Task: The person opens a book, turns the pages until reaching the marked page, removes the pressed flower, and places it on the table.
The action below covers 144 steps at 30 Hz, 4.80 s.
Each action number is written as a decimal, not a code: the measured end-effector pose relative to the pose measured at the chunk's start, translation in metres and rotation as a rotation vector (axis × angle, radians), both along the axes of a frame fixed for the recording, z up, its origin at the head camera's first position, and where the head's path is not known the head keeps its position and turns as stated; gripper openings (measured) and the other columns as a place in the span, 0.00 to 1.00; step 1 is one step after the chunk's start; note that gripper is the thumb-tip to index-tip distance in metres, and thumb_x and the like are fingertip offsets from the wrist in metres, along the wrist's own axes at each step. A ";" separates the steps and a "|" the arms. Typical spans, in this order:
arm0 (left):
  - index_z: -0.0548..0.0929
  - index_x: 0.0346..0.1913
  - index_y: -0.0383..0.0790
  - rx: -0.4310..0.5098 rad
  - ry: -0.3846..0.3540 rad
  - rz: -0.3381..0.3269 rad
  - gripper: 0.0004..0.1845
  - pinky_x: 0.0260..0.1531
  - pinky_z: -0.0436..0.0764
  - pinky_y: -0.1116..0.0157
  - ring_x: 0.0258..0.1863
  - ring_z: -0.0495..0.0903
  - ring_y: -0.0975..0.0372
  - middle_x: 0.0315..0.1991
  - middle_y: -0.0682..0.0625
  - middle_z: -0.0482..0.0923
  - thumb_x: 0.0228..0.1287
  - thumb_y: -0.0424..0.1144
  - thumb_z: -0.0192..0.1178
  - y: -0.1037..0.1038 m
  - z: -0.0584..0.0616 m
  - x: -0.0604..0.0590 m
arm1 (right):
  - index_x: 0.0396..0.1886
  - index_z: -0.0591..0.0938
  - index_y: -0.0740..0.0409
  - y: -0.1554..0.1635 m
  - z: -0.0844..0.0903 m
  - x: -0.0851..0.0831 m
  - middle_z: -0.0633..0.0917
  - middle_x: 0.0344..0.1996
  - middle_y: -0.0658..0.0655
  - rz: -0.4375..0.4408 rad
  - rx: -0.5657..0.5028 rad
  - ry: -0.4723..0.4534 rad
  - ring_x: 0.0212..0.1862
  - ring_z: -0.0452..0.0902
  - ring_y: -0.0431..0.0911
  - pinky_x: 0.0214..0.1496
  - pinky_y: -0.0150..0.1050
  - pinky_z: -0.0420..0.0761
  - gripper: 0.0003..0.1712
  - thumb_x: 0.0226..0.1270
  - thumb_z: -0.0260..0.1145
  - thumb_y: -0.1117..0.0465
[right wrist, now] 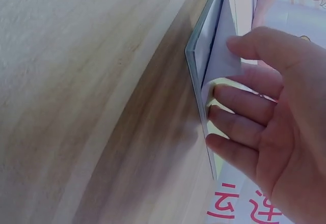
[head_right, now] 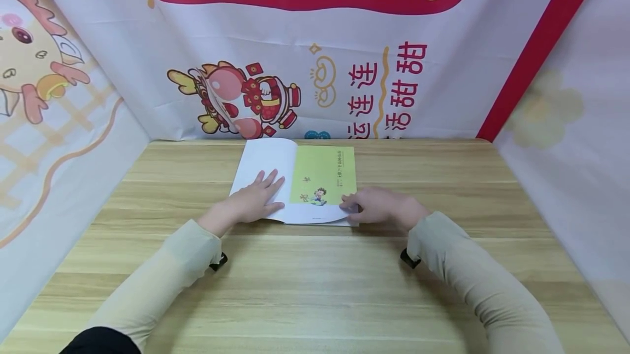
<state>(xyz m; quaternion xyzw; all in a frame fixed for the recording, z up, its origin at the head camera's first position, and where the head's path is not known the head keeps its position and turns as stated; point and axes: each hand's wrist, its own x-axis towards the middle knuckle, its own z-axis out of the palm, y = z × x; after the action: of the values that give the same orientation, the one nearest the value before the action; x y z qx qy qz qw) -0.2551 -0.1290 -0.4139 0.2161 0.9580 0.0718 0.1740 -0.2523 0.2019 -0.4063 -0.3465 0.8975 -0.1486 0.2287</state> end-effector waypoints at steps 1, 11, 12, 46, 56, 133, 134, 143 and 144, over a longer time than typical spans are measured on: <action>0.49 0.83 0.44 -0.001 0.000 0.000 0.41 0.72 0.55 0.37 0.81 0.36 0.42 0.84 0.43 0.36 0.79 0.59 0.50 0.000 0.000 0.000 | 0.65 0.83 0.52 0.001 -0.001 -0.001 0.73 0.71 0.55 0.008 -0.014 0.005 0.27 0.69 0.38 0.35 0.34 0.74 0.22 0.75 0.66 0.54; 0.49 0.83 0.44 0.002 -0.012 0.007 0.41 0.72 0.54 0.37 0.80 0.36 0.42 0.84 0.43 0.36 0.79 0.59 0.49 0.001 0.000 0.000 | 0.46 0.91 0.48 0.002 0.000 -0.003 0.83 0.61 0.57 -0.046 -0.127 0.012 0.57 0.83 0.49 0.55 0.44 0.83 0.08 0.72 0.70 0.59; 0.49 0.83 0.44 0.001 -0.012 0.008 0.41 0.72 0.54 0.37 0.81 0.36 0.42 0.84 0.43 0.36 0.79 0.59 0.49 0.001 0.000 0.000 | 0.45 0.91 0.47 0.001 0.000 -0.003 0.83 0.61 0.57 -0.065 -0.130 -0.003 0.59 0.82 0.50 0.56 0.45 0.83 0.07 0.71 0.71 0.60; 0.48 0.84 0.44 -0.009 -0.017 0.006 0.41 0.73 0.54 0.38 0.80 0.35 0.42 0.84 0.43 0.35 0.80 0.59 0.48 -0.001 -0.002 -0.002 | 0.43 0.90 0.61 -0.010 0.002 -0.008 0.89 0.47 0.58 -0.396 -0.278 -0.211 0.44 0.81 0.47 0.49 0.40 0.79 0.09 0.66 0.73 0.63; 0.47 0.84 0.44 -0.004 -0.023 0.008 0.41 0.73 0.54 0.38 0.80 0.35 0.41 0.84 0.43 0.35 0.79 0.59 0.48 0.000 -0.001 -0.002 | 0.42 0.88 0.64 -0.012 0.007 -0.007 0.88 0.41 0.55 -0.401 -0.278 -0.224 0.40 0.76 0.46 0.44 0.38 0.75 0.09 0.70 0.67 0.63; 0.38 0.84 0.43 0.154 0.034 0.000 0.48 0.71 0.53 0.35 0.80 0.34 0.40 0.83 0.45 0.32 0.77 0.52 0.57 -0.003 -0.003 -0.003 | 0.79 0.67 0.46 -0.081 -0.024 -0.011 0.54 0.82 0.56 -0.207 -0.230 0.416 0.70 0.68 0.64 0.69 0.61 0.68 0.33 0.78 0.62 0.51; 0.38 0.84 0.43 0.156 0.037 0.000 0.48 0.71 0.53 0.34 0.80 0.35 0.39 0.83 0.44 0.33 0.77 0.52 0.58 -0.003 -0.003 -0.003 | 0.79 0.68 0.47 -0.082 -0.023 -0.010 0.54 0.81 0.56 -0.197 -0.224 0.427 0.69 0.69 0.65 0.69 0.61 0.69 0.33 0.78 0.62 0.51; 0.43 0.84 0.42 0.143 0.081 -0.015 0.46 0.68 0.56 0.31 0.80 0.33 0.41 0.83 0.43 0.31 0.76 0.47 0.60 0.000 -0.003 -0.001 | 0.83 0.57 0.42 -0.101 -0.025 -0.008 0.47 0.83 0.54 -0.125 -0.088 0.358 0.79 0.49 0.65 0.74 0.64 0.60 0.34 0.83 0.53 0.48; 0.44 0.84 0.42 0.144 0.092 -0.021 0.46 0.67 0.56 0.31 0.80 0.33 0.41 0.83 0.43 0.31 0.75 0.46 0.60 0.000 -0.003 -0.001 | 0.83 0.57 0.43 -0.104 -0.025 -0.008 0.48 0.82 0.55 -0.116 -0.099 0.355 0.78 0.48 0.66 0.74 0.64 0.60 0.34 0.83 0.53 0.49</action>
<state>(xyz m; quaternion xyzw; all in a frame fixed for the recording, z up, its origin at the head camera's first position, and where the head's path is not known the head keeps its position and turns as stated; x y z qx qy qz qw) -0.2562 -0.1288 -0.4169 0.2410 0.9551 0.1287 0.1146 -0.2599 0.0982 -0.4314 -0.3256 0.9339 -0.1421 0.0402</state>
